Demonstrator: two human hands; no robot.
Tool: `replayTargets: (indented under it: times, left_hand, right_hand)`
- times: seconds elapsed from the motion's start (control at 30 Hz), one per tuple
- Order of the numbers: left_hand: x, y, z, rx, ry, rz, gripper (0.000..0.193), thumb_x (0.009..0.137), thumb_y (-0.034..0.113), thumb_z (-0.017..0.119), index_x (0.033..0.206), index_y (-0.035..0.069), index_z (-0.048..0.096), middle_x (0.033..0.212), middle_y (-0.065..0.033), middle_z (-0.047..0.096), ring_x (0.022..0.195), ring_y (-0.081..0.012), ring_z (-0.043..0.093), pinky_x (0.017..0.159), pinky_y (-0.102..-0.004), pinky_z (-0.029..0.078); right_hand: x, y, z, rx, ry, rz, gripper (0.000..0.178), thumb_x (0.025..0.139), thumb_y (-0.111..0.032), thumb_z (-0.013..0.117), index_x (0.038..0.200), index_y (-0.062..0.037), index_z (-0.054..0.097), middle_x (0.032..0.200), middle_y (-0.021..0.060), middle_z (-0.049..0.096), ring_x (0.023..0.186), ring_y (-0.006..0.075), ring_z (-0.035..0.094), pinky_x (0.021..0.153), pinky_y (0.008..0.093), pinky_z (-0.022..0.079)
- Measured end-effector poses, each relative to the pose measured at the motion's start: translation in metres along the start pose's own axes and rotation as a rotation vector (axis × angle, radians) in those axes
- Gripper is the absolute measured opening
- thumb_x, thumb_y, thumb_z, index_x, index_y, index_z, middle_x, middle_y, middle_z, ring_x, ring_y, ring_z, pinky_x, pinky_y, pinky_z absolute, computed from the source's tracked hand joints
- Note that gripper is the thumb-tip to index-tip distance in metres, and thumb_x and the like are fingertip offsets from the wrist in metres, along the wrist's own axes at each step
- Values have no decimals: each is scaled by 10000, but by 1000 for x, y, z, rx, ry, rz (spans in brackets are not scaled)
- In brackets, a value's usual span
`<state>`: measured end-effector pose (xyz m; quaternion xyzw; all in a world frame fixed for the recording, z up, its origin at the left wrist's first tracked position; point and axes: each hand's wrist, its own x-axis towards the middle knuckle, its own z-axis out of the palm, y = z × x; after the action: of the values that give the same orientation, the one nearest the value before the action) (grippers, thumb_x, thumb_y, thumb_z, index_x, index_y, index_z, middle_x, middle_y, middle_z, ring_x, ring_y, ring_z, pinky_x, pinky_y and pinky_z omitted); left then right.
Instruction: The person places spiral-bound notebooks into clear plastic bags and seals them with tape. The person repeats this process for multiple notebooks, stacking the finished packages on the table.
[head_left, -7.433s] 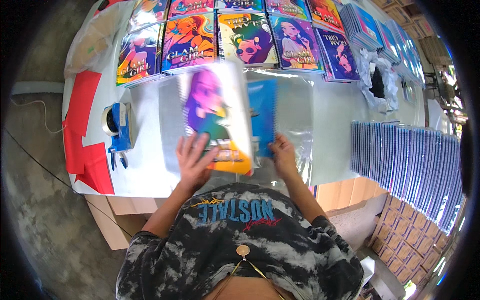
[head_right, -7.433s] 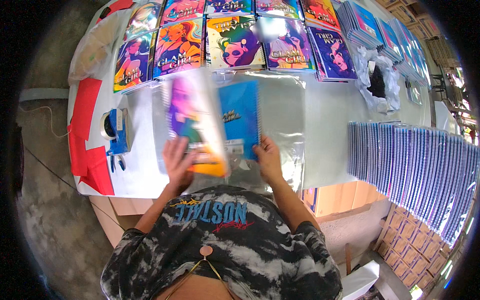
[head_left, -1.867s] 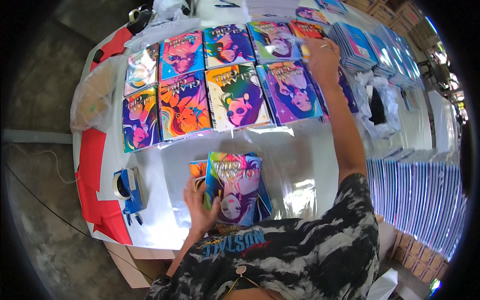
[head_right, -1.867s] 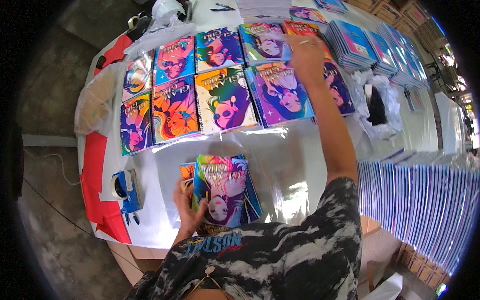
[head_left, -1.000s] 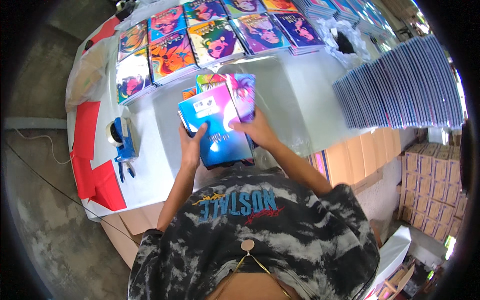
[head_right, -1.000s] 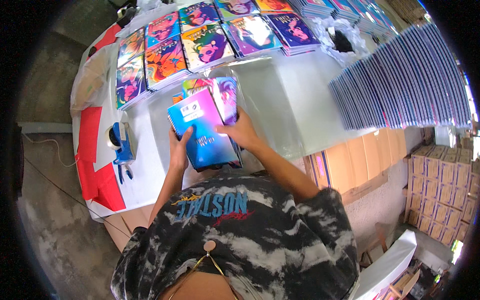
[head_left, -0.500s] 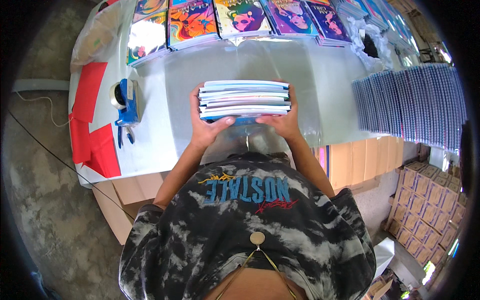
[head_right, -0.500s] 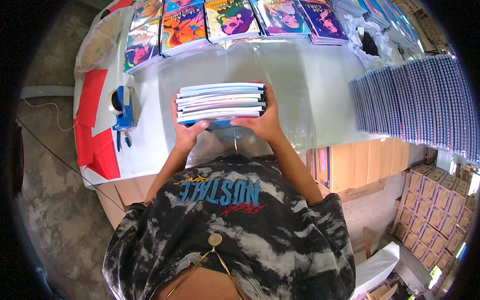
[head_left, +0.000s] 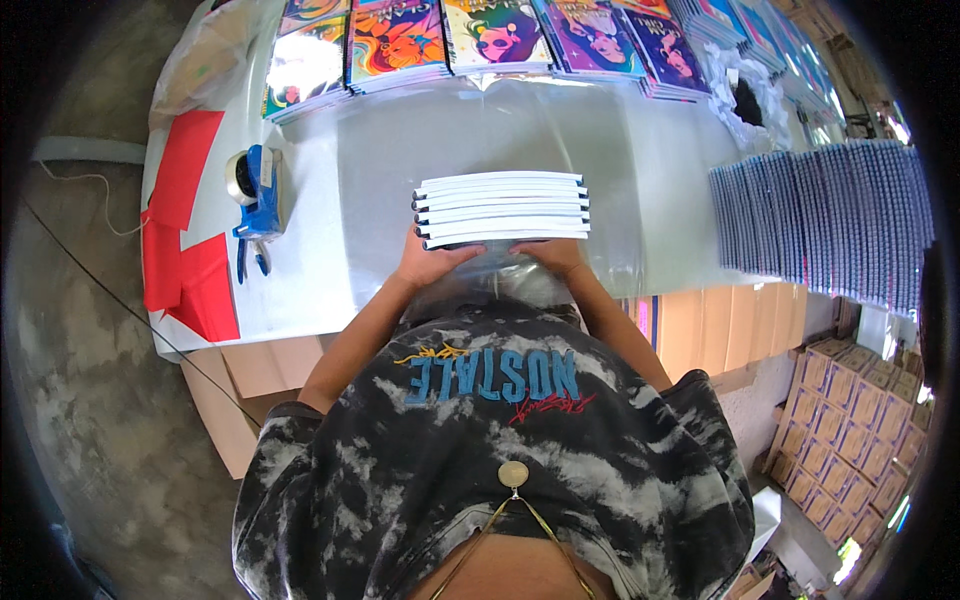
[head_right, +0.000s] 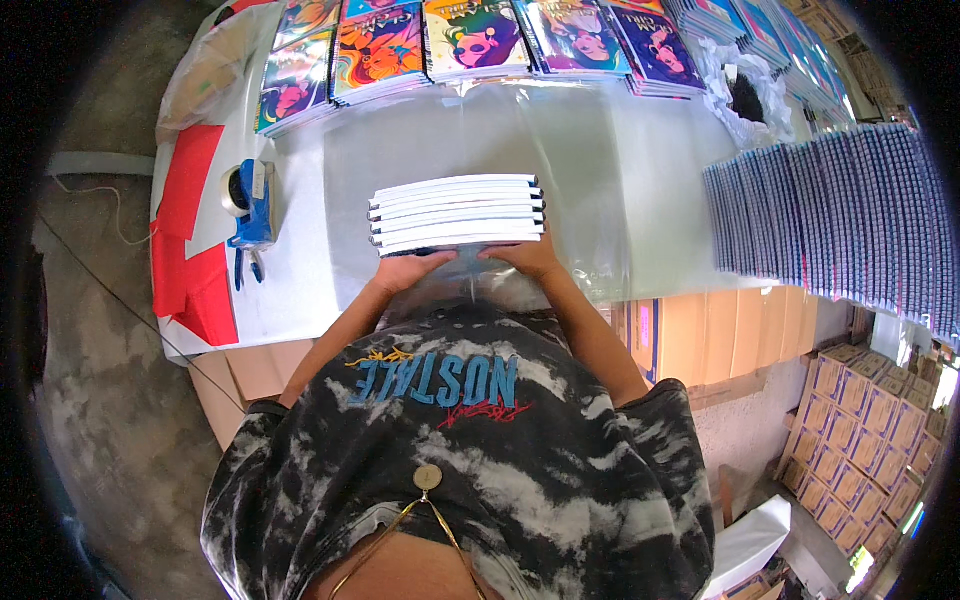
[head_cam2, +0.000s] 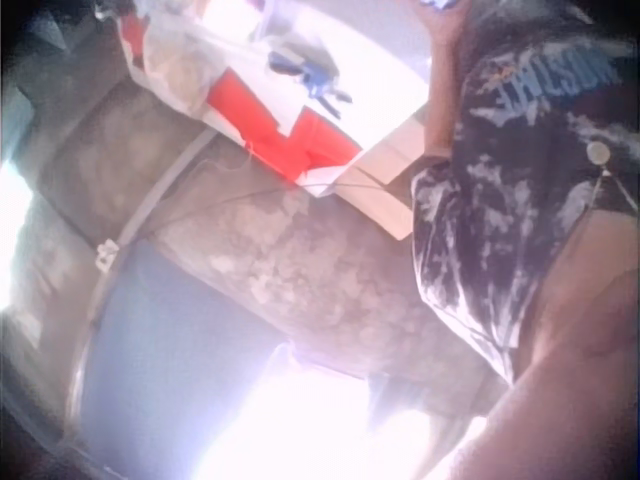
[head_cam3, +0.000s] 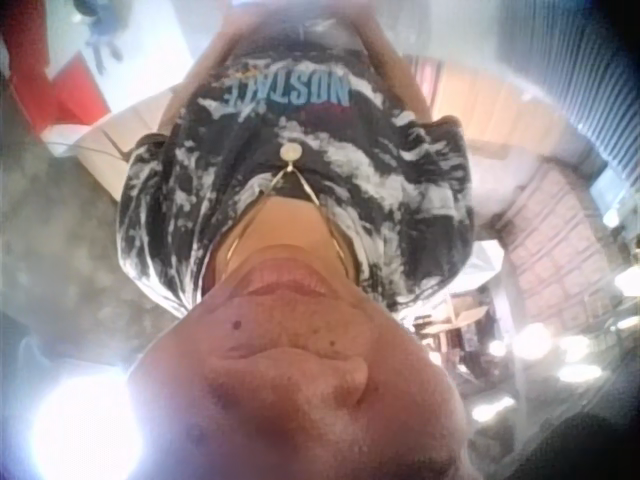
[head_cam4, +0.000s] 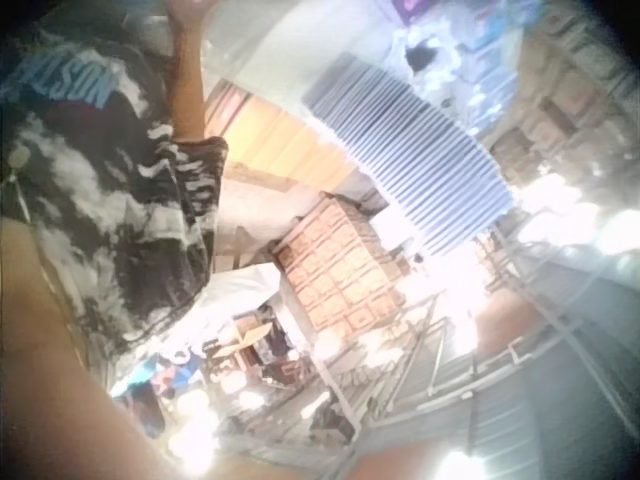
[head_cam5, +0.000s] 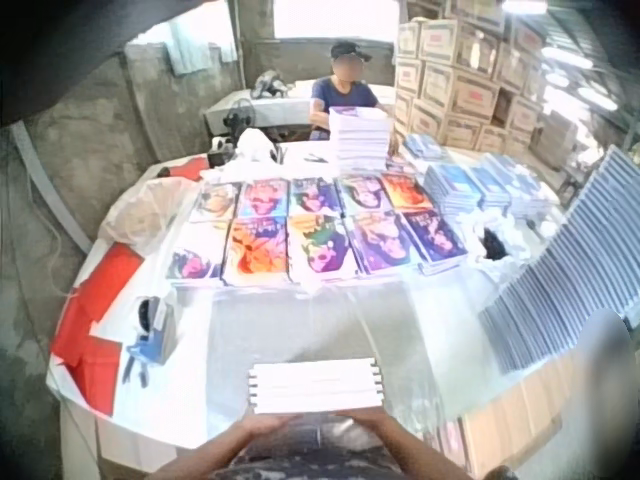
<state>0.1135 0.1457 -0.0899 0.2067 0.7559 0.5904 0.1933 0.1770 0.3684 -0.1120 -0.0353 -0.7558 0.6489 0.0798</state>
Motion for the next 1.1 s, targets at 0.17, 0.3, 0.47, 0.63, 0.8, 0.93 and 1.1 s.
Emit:
replayTargets:
  times: [0.17, 0.3, 0.47, 0.63, 0.8, 0.93, 1.1]
  left_hand:
    - [0, 21, -13, 112, 2, 18, 511, 712, 283, 771, 1064, -30, 575, 963, -142, 653, 884, -201, 635, 776, -324, 497]
    - [8, 55, -20, -11, 112, -217, 654, 800, 528, 598, 1052, -74, 559, 932, -192, 642, 849, -228, 630, 750, -328, 490]
    - [44, 6, -17, -34, 47, -541, 777, 817, 653, 459, 990, -91, 602, 851, -199, 646, 774, -275, 624, 717, -356, 475]
    - [40, 53, -34, 617, 134, -641, 593, 872, 553, 438, 1021, 16, 642, 981, -209, 630, 885, -369, 595, 797, -445, 446]
    - [21, -54, -59, 1261, 905, -274, 358, 865, 414, 516, 1000, 125, 680, 1291, -167, 475, 1205, -346, 400, 925, -503, 363]
    - [19, -28, -52, 1310, 846, -187, 312, 832, 309, 600, 1085, 129, 636, 1292, -189, 464, 1193, -346, 406, 946, -496, 349]
    - [34, -1, -67, 385, 709, -341, 441, 780, 244, 685, 1122, -5, 562, 1097, -147, 590, 962, -233, 567, 861, -354, 436]
  right_hand:
    - [11, -50, 7, -33, 229, -20, 535, 549, -277, 877, 933, 17, 648, 885, 120, 678, 830, 203, 652, 763, 321, 504]
    - [31, -99, -1, -246, 175, 324, 570, 676, -396, 776, 960, 75, 625, 881, 148, 666, 839, 183, 626, 735, 308, 486]
    - [59, -44, -10, -512, -55, 629, 764, 725, -679, 558, 897, 59, 653, 827, 226, 647, 832, 313, 633, 745, 406, 470]
    - [56, -55, -24, -900, -15, 609, 620, 859, -556, 436, 885, 19, 668, 941, 246, 614, 947, 378, 577, 848, 483, 410]
    - [5, 15, -71, -1348, 682, 230, 257, 853, -296, 538, 902, -101, 698, 1250, 134, 499, 1177, 364, 405, 971, 522, 278]
    - [-4, 4, -66, -1211, 619, 77, 237, 768, -199, 665, 997, -139, 673, 1211, 99, 530, 1176, 351, 406, 1008, 504, 224]
    - [11, 8, -81, -336, 620, 232, 339, 767, -205, 697, 1059, -47, 625, 1114, 112, 571, 976, 231, 560, 857, 359, 402]
